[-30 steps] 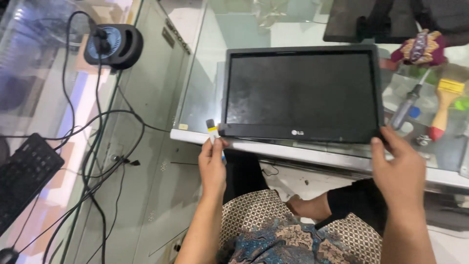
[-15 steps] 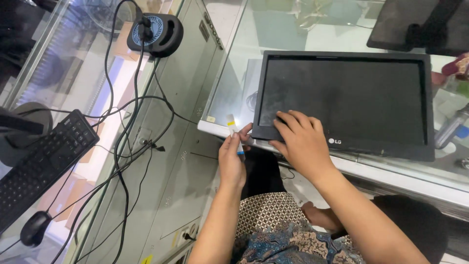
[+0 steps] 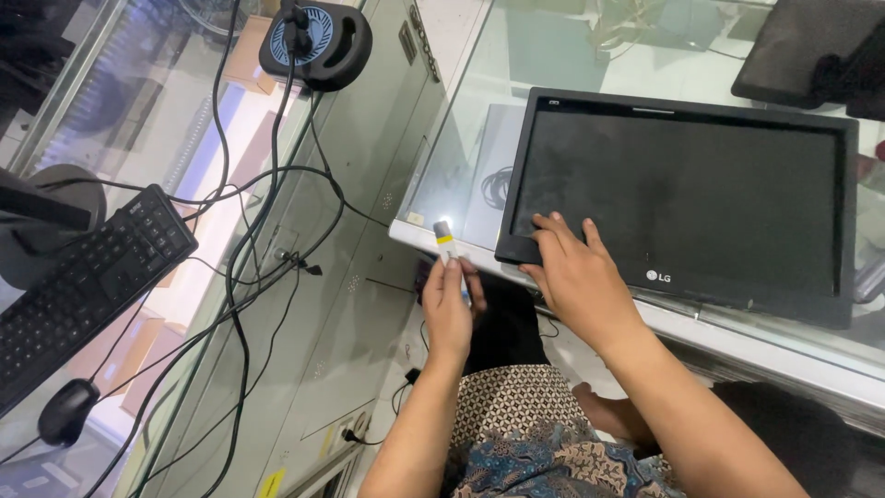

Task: Disassembling a computer monitor by prying off the front bezel to expose the internal components

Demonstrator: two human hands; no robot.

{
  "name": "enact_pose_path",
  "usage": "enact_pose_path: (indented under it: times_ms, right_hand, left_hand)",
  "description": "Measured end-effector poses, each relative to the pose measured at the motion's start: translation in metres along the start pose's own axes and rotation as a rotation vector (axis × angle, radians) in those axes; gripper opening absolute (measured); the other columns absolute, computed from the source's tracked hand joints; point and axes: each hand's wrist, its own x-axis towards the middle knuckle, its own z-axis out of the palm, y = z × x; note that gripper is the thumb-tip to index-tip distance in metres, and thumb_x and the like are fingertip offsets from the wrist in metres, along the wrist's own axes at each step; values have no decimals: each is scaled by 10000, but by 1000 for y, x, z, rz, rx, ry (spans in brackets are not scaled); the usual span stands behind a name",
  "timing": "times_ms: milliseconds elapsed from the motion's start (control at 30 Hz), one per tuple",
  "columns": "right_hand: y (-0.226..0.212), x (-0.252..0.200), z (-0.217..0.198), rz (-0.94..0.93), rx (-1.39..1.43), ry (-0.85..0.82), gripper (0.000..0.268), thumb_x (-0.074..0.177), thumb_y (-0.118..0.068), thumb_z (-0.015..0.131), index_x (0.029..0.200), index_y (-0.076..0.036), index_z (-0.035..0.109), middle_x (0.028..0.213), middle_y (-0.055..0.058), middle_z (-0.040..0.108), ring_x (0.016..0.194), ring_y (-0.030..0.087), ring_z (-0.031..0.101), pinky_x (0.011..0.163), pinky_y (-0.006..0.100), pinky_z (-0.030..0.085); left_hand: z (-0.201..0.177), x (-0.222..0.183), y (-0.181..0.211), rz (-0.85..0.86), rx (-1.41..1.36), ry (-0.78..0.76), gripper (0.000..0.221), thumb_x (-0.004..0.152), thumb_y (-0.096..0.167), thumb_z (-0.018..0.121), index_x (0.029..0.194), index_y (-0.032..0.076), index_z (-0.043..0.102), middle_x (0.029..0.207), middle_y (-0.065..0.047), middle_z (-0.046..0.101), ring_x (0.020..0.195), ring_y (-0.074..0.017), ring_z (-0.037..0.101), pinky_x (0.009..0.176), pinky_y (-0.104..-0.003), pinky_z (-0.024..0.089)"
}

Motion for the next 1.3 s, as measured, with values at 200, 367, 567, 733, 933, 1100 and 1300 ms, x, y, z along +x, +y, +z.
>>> enact_pose_path:
  times_ms: [200, 367, 567, 733, 933, 1100, 1300]
  right_hand:
    - [3, -1, 5, 0, 30, 10, 393, 964, -327, 655, 1222, -40, 580, 1352, 154, 653, 1291, 344, 622, 1073, 612, 449]
    - [5, -2, 4, 18, 51, 26, 372, 966, -309, 672, 1213, -43, 593, 1335, 156, 662, 1287, 347, 619, 1063, 626, 452]
    - [6, 0, 3, 18, 61, -39, 388, 971, -322, 670, 1228, -39, 598, 1355, 163, 647, 1323, 343, 585, 1084, 626, 424]
    - [8, -4, 8, 37, 98, -114, 402, 969, -335, 661, 1239, -44, 597, 1403, 166, 615, 1378, 348, 536, 1114, 641, 380]
    - [19, 7, -32, 88, 268, -280, 454, 889, -215, 717, 1297, -45, 614, 1464, 144, 575, 1430, 362, 483, 1122, 590, 409]
    - [36, -11, -42, 167, 82, -303, 432, 843, -334, 770, 1231, -159, 696, 1446, 35, 619, 1454, 300, 480, 1182, 602, 332]
    - [37, -11, -40, 142, 95, -249, 354, 846, -292, 773, 1159, -140, 707, 1432, 66, 645, 1390, 340, 535, 1131, 634, 381]
  left_hand:
    - [13, -13, -10, -183, -69, -116, 305, 1075, 193, 464, 922, 12, 655, 469, -70, 440, 317, -164, 418, 305, -246, 304]
    - [27, -13, -11, -219, -95, -228, 315, 1080, 181, 482, 907, -6, 667, 493, -29, 370, 336, -112, 344, 317, -214, 258]
    - [38, -4, -9, -186, -49, -234, 273, 1049, 144, 486, 859, 17, 635, 505, -58, 402, 350, -97, 336, 329, -213, 252]
    - [41, -13, 1, -293, -147, -269, 242, 1049, 122, 483, 914, -11, 633, 514, -92, 466, 325, -106, 351, 301, -232, 277]
    - [46, -18, -3, -349, -367, -253, 288, 1047, 150, 504, 897, -59, 633, 524, -82, 429, 330, -77, 320, 299, -211, 251]
    - [49, -16, -17, -234, -47, -208, 350, 1051, 198, 498, 819, 18, 688, 490, -78, 473, 341, -127, 369, 331, -230, 299]
    - [55, -13, -24, -298, -112, -191, 356, 1054, 224, 485, 766, 49, 599, 470, -52, 383, 346, -127, 288, 329, -235, 246]
